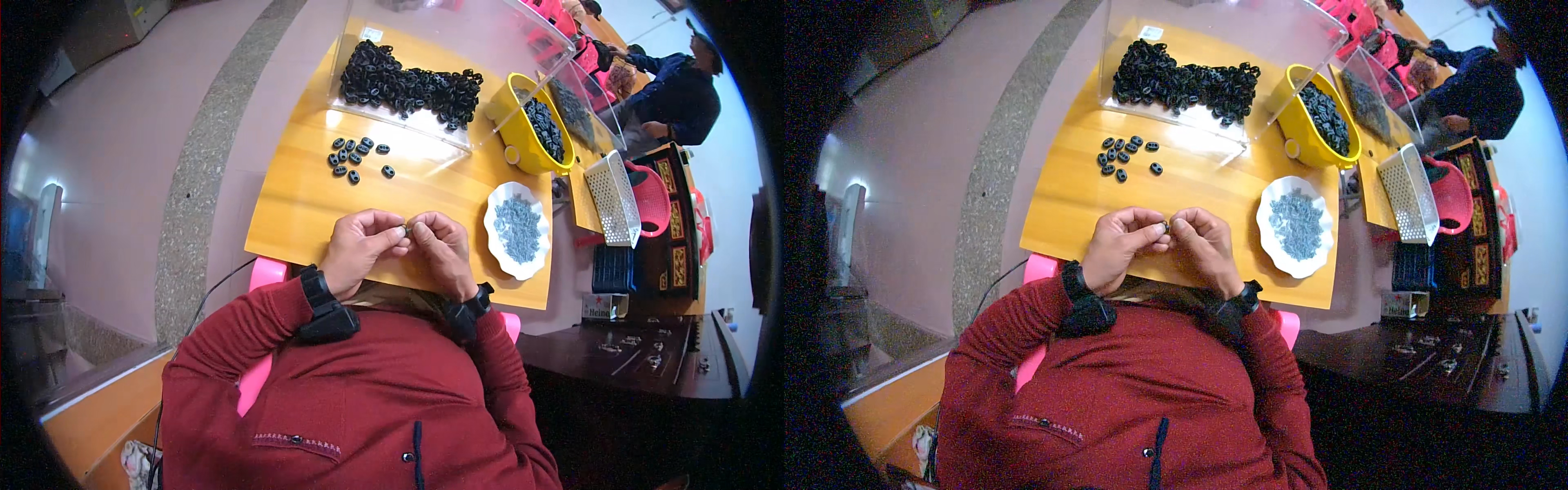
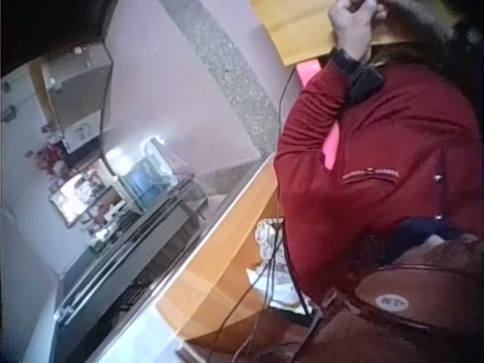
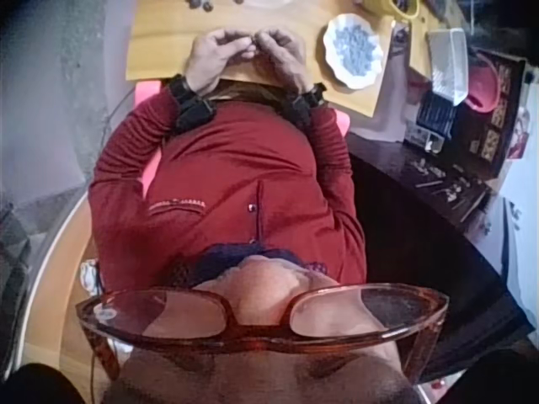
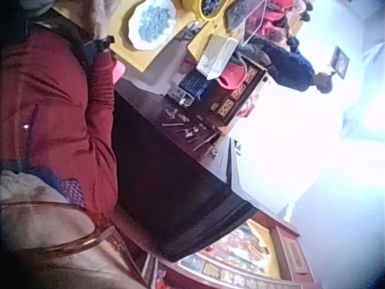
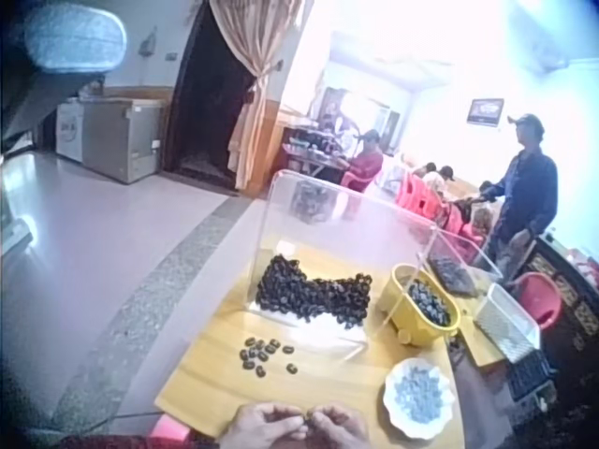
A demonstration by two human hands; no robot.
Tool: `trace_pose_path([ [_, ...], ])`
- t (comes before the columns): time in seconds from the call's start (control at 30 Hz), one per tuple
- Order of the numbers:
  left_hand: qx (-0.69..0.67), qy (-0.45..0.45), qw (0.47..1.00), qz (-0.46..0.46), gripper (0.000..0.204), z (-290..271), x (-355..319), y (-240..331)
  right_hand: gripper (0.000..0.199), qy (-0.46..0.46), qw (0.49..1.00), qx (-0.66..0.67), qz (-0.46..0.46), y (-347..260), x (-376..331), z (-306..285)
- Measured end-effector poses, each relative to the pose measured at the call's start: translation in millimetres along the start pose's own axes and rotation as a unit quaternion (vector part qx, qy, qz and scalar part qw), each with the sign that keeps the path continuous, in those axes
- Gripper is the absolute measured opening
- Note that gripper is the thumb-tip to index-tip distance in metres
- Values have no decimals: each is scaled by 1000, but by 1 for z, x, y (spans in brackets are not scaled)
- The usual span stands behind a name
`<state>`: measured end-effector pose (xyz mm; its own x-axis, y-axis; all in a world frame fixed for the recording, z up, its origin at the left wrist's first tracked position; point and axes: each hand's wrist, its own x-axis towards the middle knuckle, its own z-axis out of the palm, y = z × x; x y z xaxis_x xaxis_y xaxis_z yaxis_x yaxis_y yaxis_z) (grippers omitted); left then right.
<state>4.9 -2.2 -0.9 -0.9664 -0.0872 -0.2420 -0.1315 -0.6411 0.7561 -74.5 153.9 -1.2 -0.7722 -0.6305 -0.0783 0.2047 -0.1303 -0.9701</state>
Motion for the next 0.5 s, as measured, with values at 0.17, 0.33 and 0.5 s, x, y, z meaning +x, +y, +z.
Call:
trace_pose_path([
  [0.17, 0, -1, 1000, 5, 16, 0, 1, -2, 12, 12, 1000, -12, -13, -4, 0, 5],
  [0.33, -6, -1, 1000, 4, 16, 0, 2, -2, 13, 3, 999, -50, -18, -5, 1, 3],
  [0.5, 33, -21, 999, -12, 17, 3, 0, 3, 14, 8, 998, -65, -11, 1, 1, 0],
])
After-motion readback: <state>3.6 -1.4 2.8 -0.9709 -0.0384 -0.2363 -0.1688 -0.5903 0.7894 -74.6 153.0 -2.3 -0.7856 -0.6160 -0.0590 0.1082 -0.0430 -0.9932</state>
